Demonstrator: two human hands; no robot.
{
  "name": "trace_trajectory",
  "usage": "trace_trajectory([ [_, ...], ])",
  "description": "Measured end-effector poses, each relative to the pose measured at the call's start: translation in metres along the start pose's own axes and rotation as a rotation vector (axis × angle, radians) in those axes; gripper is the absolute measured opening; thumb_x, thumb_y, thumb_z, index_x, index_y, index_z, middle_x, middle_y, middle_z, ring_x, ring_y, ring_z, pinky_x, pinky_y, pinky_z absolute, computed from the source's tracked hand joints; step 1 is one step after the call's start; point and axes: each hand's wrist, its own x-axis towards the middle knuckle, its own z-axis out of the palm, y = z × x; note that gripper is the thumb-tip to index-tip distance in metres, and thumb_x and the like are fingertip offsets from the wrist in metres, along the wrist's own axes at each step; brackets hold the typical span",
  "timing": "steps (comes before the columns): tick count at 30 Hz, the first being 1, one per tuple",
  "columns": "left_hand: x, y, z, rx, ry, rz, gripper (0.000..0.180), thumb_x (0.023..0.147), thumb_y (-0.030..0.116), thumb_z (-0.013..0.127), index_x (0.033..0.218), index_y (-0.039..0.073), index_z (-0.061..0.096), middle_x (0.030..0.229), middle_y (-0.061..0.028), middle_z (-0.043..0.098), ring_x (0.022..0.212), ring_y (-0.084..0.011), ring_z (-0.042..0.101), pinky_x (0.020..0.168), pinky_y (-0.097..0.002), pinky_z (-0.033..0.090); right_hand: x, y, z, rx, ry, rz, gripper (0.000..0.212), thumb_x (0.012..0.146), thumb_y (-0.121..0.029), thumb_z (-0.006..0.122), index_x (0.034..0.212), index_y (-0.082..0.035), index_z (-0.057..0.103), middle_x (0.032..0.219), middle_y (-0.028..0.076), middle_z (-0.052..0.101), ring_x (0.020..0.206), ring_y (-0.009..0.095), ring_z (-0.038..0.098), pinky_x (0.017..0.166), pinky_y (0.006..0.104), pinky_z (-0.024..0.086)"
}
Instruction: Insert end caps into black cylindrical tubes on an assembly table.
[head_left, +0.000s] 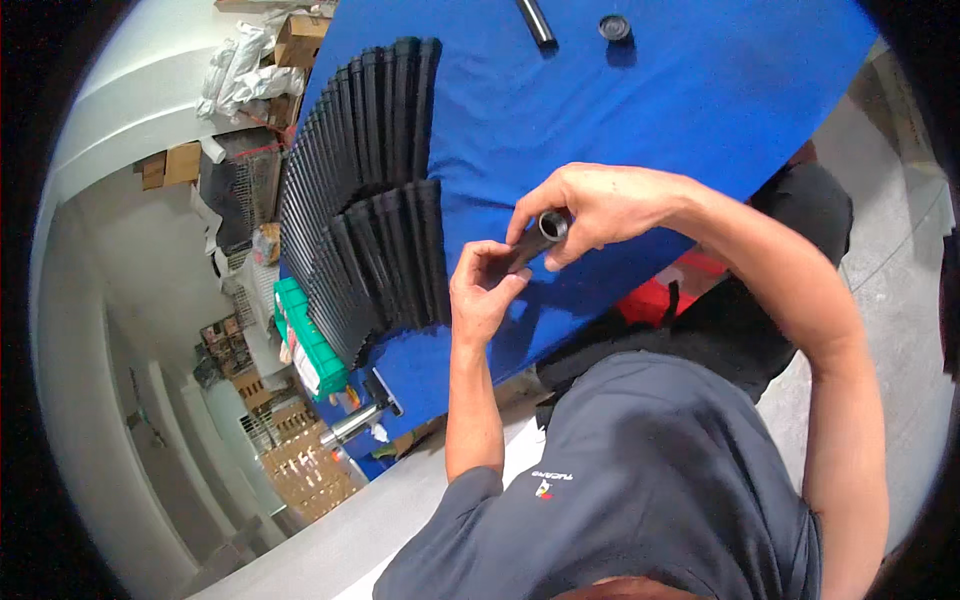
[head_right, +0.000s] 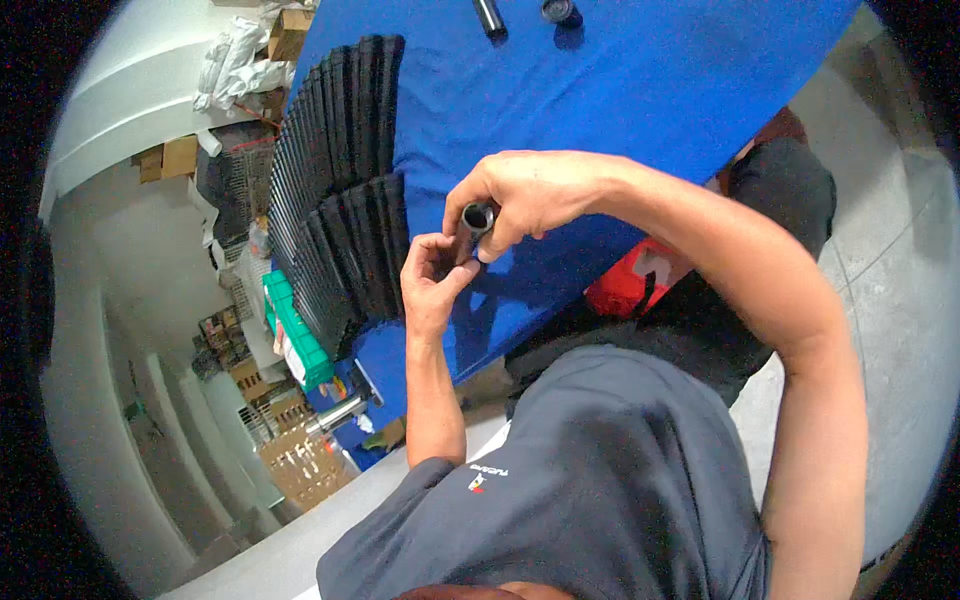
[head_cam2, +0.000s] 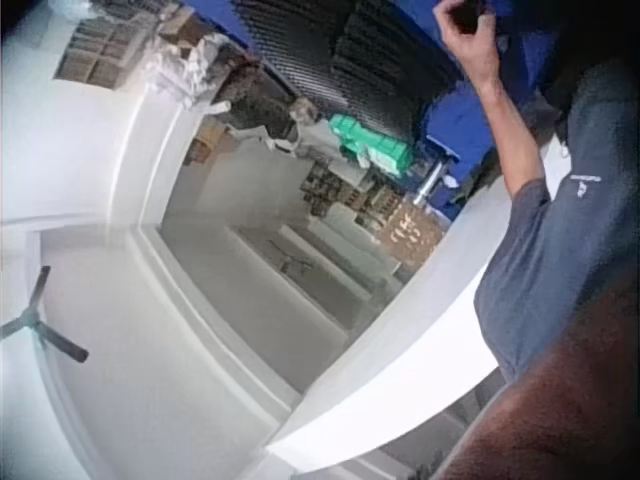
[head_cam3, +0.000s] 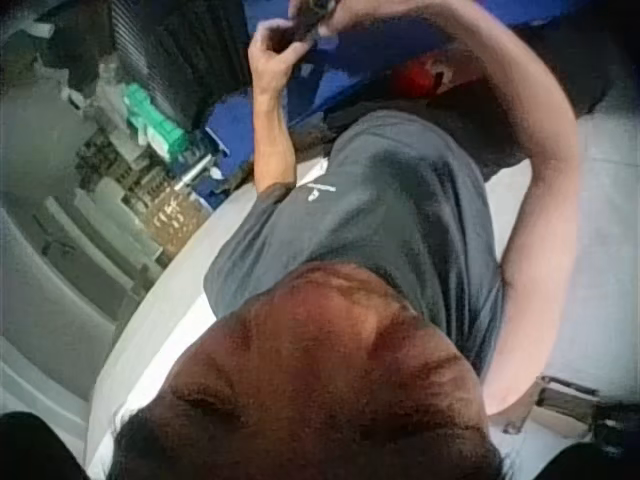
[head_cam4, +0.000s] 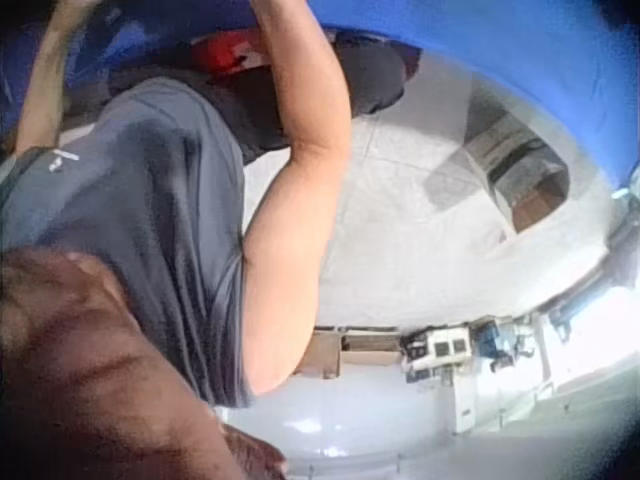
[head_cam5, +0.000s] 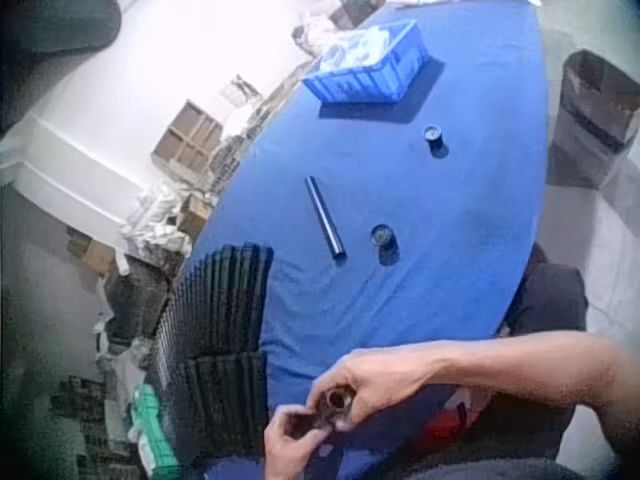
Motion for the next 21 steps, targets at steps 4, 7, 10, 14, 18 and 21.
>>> trace_trajectory([
  [4, -0.024, -0.003, -0.017, -0.152, -0.172, -0.110, 0.040, 0.077, 0.006, 0.078, 0.111, -0.002, 0.061, 0.101, -0.0044, 0.061, 0.096, -0.0144, 0.059, 0.088, -0.0300, 0.047, 0.011, 0.017, 0.016, 0.049, -0.114, -0.113, 0.042, 0.076, -0.008, 0.071, 0.117, -0.003, 0.065, 0.088, 0.011, 0.071, 0.075, 0.021, 0.065, 0.071, 0.0356, 0.052],
  [7, -0.030, -0.004, -0.020, -0.122, -0.228, -0.105, 0.038, 0.080, 0.016, 0.079, 0.110, -0.004, 0.064, 0.108, -0.0053, 0.058, 0.101, -0.0158, 0.056, 0.094, -0.0306, 0.042, 0.014, 0.020, 0.021, 0.044, -0.175, -0.102, 0.042, 0.075, -0.007, 0.070, 0.116, -0.001, 0.065, 0.094, 0.014, 0.072, 0.087, 0.025, 0.067, 0.079, 0.0376, 0.051],
  [10, -0.028, 0.000, -0.014, -0.088, -0.174, -0.018, 0.044, 0.079, 0.013, 0.080, 0.115, -0.002, 0.060, 0.109, -0.0052, 0.059, 0.102, -0.0160, 0.056, 0.095, -0.0308, 0.042, 0.015, 0.018, 0.022, 0.026, -0.131, -0.064, 0.041, 0.074, -0.008, 0.071, 0.114, 0.000, 0.066, 0.098, 0.016, 0.072, 0.090, 0.026, 0.068, 0.080, 0.0375, 0.051],
  [14, -0.029, -0.010, -0.010, -0.228, -0.152, -0.090, 0.060, 0.075, 0.007, 0.082, 0.126, 0.001, 0.050, 0.113, -0.0058, 0.060, 0.105, -0.0157, 0.057, 0.094, -0.0314, 0.044, 0.019, 0.023, 0.023, -0.001, -0.123, -0.114, 0.041, 0.075, -0.008, 0.072, 0.114, 0.000, 0.066, 0.100, 0.016, 0.072, 0.091, 0.027, 0.068, 0.082, 0.0379, 0.052],
  [18, -0.028, -0.019, -0.024, -0.219, -0.205, -0.111, 0.051, 0.079, 0.011, 0.080, 0.121, 0.001, 0.054, 0.113, -0.0058, 0.060, 0.105, -0.0153, 0.057, 0.093, -0.0314, 0.044, 0.018, 0.020, 0.021, 0.009, -0.179, -0.080, 0.043, 0.075, -0.009, 0.073, 0.117, -0.002, 0.065, 0.104, 0.016, 0.071, 0.095, 0.027, 0.068, 0.085, 0.0380, 0.052],
  [21, -0.026, -0.018, -0.027, -0.200, -0.208, -0.110, 0.042, 0.083, 0.015, 0.077, 0.116, 0.000, 0.058, 0.113, -0.0063, 0.060, 0.104, -0.0160, 0.058, 0.093, -0.0316, 0.045, 0.018, 0.020, 0.020, 0.004, -0.194, -0.082, 0.044, 0.076, -0.010, 0.073, 0.119, -0.002, 0.065, 0.105, 0.015, 0.071, 0.099, 0.027, 0.067, 0.086, 0.0378, 0.051],
])
